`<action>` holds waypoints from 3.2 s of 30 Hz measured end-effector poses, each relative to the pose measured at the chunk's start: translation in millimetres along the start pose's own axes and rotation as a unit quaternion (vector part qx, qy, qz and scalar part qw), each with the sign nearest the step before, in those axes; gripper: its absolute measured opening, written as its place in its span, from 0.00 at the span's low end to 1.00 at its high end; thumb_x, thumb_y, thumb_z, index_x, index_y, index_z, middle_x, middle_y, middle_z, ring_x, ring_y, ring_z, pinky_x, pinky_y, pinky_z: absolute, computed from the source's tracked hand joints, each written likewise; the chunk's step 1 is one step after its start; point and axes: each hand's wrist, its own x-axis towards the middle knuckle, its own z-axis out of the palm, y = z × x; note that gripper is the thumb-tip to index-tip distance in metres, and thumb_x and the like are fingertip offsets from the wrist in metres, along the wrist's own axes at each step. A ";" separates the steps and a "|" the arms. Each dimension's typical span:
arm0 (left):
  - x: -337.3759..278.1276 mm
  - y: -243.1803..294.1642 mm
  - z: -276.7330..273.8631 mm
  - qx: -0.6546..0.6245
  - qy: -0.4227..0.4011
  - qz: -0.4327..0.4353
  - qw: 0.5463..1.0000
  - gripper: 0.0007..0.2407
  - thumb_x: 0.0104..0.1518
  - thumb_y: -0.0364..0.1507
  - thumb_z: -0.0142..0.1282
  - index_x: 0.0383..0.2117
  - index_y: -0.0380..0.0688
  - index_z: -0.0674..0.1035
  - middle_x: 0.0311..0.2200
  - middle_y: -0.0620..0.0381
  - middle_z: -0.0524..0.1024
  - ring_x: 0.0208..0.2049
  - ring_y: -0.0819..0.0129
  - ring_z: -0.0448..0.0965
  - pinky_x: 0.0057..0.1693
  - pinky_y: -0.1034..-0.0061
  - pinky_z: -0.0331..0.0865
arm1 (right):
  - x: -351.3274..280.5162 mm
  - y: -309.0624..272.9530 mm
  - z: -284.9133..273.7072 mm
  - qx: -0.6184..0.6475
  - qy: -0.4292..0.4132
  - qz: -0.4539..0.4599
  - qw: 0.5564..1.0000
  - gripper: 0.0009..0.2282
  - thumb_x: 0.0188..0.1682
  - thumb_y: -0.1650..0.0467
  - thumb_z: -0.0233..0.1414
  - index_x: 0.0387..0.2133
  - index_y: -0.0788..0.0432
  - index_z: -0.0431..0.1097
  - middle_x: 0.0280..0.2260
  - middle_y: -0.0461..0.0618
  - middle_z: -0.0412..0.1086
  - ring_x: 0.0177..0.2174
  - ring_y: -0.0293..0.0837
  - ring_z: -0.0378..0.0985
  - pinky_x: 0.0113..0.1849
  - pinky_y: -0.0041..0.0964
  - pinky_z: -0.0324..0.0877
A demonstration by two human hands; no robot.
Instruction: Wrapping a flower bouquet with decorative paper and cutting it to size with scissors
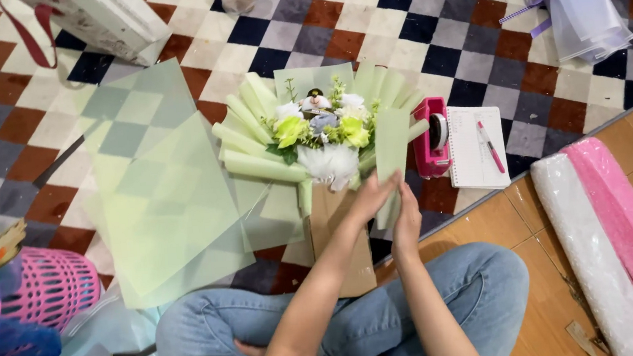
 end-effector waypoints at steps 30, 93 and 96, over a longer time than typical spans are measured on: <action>35.6 -44.3 -33.5 0.266 0.103 0.133 0.949 0.13 0.67 0.36 0.46 0.54 0.55 0.78 0.42 0.54 0.84 0.45 0.56 0.84 0.49 0.61 0.78 | 97.6 132.7 25.2 0.166 0.075 0.140 0.973 0.25 0.50 0.59 0.63 0.56 0.59 0.67 0.45 0.51 0.72 0.41 0.47 0.78 0.38 0.37 0.72; -33.8 -14.5 13.5 0.199 0.115 0.202 0.952 0.22 0.60 0.45 0.57 0.58 0.50 0.74 0.51 0.52 0.77 0.51 0.51 0.79 0.54 0.58 0.75 | 6.5 52.5 19.8 0.079 0.136 -0.056 0.986 0.11 0.50 0.73 0.56 0.46 0.54 0.77 0.41 0.46 0.73 0.42 0.34 0.72 0.46 0.33 0.70; 3.0 -38.2 -8.5 0.249 0.167 0.183 0.936 0.11 0.65 0.32 0.50 0.52 0.61 0.78 0.43 0.60 0.83 0.45 0.56 0.83 0.51 0.61 0.77 | 9.3 41.6 26.1 0.118 0.067 -0.051 0.989 0.13 0.49 0.76 0.50 0.46 0.57 0.77 0.45 0.47 0.73 0.46 0.37 0.70 0.51 0.35 0.68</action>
